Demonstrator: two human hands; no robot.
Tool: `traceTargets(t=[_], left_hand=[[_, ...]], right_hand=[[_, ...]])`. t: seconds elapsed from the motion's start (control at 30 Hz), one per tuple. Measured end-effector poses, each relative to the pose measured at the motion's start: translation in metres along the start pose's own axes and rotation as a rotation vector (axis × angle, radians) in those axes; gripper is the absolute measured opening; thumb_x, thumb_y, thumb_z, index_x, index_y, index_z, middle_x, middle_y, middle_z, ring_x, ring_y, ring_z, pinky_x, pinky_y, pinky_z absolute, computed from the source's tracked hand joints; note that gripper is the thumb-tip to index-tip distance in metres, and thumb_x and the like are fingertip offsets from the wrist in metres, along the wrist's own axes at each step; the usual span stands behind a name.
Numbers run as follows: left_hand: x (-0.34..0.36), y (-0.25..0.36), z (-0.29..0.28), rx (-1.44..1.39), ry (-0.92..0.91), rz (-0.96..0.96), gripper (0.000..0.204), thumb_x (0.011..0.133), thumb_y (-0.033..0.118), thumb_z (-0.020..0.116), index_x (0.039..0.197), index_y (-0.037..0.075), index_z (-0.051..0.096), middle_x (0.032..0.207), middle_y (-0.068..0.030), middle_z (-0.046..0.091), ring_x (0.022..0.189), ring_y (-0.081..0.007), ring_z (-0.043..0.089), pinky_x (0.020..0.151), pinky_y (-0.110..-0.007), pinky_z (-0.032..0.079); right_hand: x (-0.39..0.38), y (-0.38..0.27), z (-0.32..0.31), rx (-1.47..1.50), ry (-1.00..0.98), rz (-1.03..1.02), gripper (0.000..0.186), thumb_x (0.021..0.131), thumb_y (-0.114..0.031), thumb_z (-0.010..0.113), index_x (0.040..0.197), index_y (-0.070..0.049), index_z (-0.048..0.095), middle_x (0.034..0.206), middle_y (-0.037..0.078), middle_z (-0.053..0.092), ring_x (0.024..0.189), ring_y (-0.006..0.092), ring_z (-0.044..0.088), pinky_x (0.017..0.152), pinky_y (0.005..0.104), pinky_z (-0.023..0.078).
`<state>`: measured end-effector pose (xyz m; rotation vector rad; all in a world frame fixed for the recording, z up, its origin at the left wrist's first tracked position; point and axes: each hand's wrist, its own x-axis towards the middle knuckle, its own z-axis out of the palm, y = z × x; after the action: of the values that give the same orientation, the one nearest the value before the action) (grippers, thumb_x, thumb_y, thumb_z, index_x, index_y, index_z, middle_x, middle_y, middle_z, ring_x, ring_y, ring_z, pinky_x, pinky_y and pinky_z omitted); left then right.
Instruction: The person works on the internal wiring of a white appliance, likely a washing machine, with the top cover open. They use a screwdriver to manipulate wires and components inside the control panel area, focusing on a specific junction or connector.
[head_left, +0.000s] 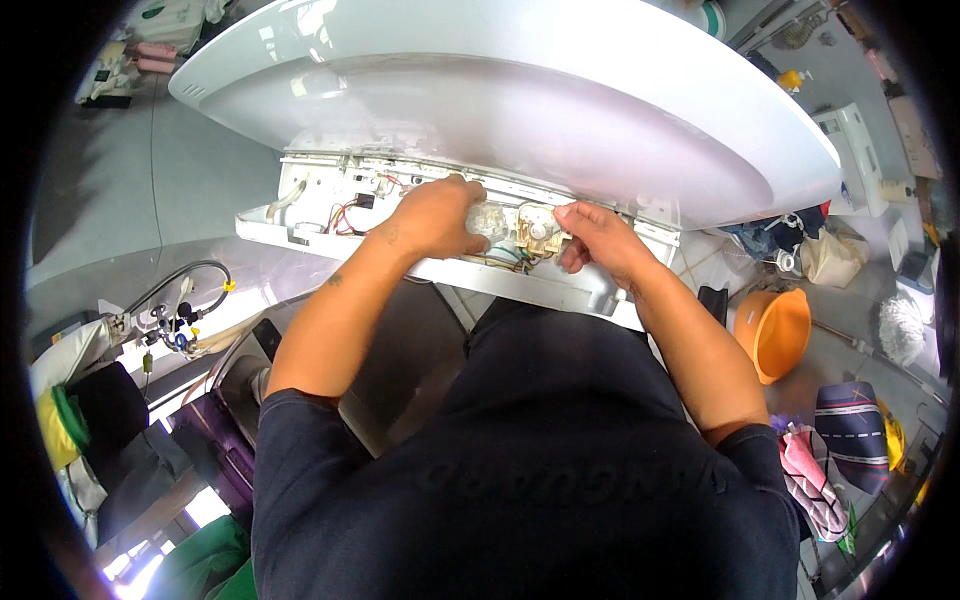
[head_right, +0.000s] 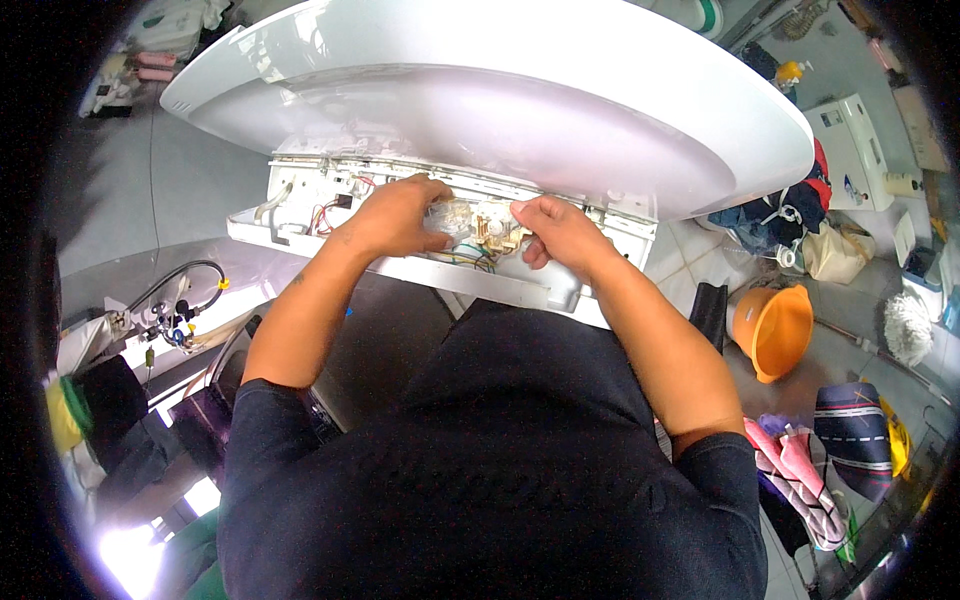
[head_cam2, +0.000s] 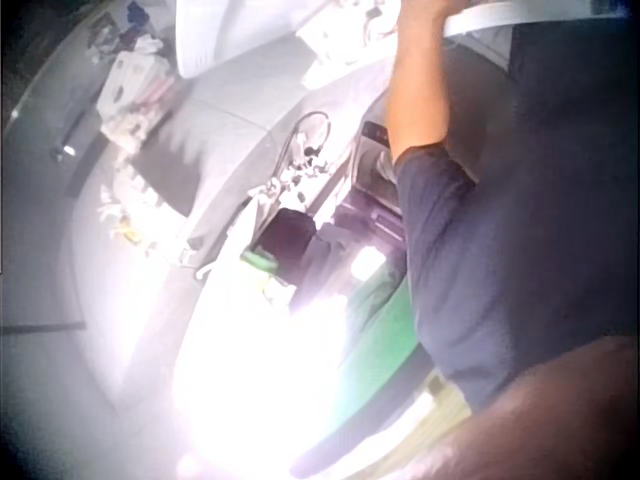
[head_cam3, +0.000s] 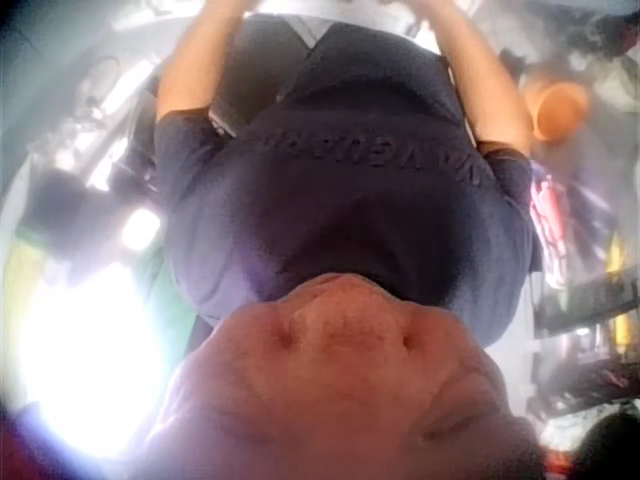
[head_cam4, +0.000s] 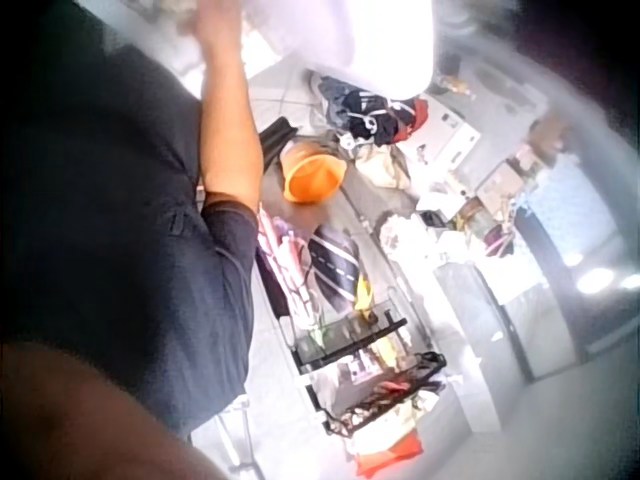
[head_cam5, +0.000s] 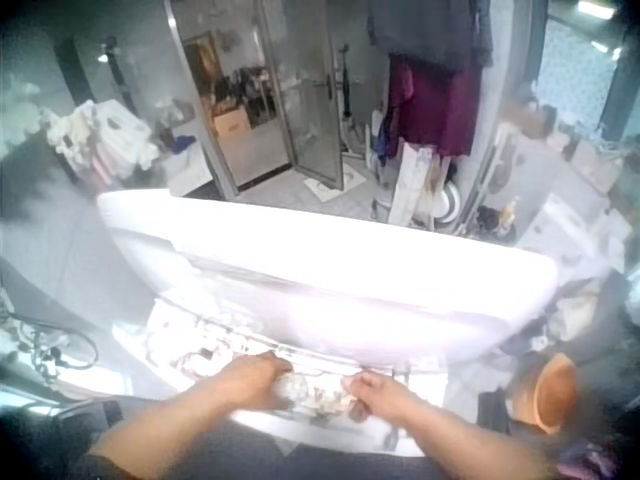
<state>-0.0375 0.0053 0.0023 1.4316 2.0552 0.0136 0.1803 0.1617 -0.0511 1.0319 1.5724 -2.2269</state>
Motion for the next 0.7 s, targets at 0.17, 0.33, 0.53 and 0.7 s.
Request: traceTargets(t=[0.17,0.33,0.53,0.7], left_hand=[[0.005,0.004,0.012,0.009,-0.015,-0.027,0.063,0.073,0.026,0.084,0.128,0.001,0.064,0.121,-0.0222,0.065,0.115,-0.0387,0.063,0.1,-0.044,0.05],[-0.001,-0.001,0.011,-0.006,0.033,-0.046,0.063,0.074,0.023,0.083,0.129,-0.002,0.063,0.124,-0.0226,0.062,0.116,-0.0399,0.061,0.101,-0.044,0.05],[-0.012,-0.005,0.008,-0.089,0.094,-0.082,0.063,0.075,0.021,0.081,0.13,-0.002,0.062,0.126,-0.0219,0.06,0.116,-0.0402,0.061,0.103,-0.043,0.049],[-0.02,-0.006,0.005,-0.159,0.216,-0.043,0.062,0.076,0.019,0.079,0.131,-0.002,0.06,0.127,-0.0218,0.061,0.117,-0.0404,0.061,0.103,-0.042,0.049]], right_hand=[[0.0,0.002,0.001,0.007,0.01,-0.006,0.054,0.101,-0.049,0.062,0.122,0.0,0.062,0.091,0.009,0.068,0.069,0.015,0.064,0.062,0.0286,0.053],[0.001,0.005,0.001,-0.01,0.022,-0.018,0.054,0.101,-0.05,0.061,0.12,0.0,0.063,0.087,0.009,0.068,0.068,0.0153,0.064,0.063,0.029,0.053],[0.002,0.002,0.0,-0.034,0.001,0.009,0.055,0.101,-0.051,0.06,0.12,0.001,0.063,0.078,0.01,0.067,0.064,0.0158,0.063,0.062,0.0289,0.051],[0.001,0.002,0.001,-0.042,0.011,0.004,0.053,0.102,-0.05,0.059,0.121,0.0,0.062,0.078,0.01,0.067,0.064,0.0153,0.063,0.061,0.0289,0.051]])
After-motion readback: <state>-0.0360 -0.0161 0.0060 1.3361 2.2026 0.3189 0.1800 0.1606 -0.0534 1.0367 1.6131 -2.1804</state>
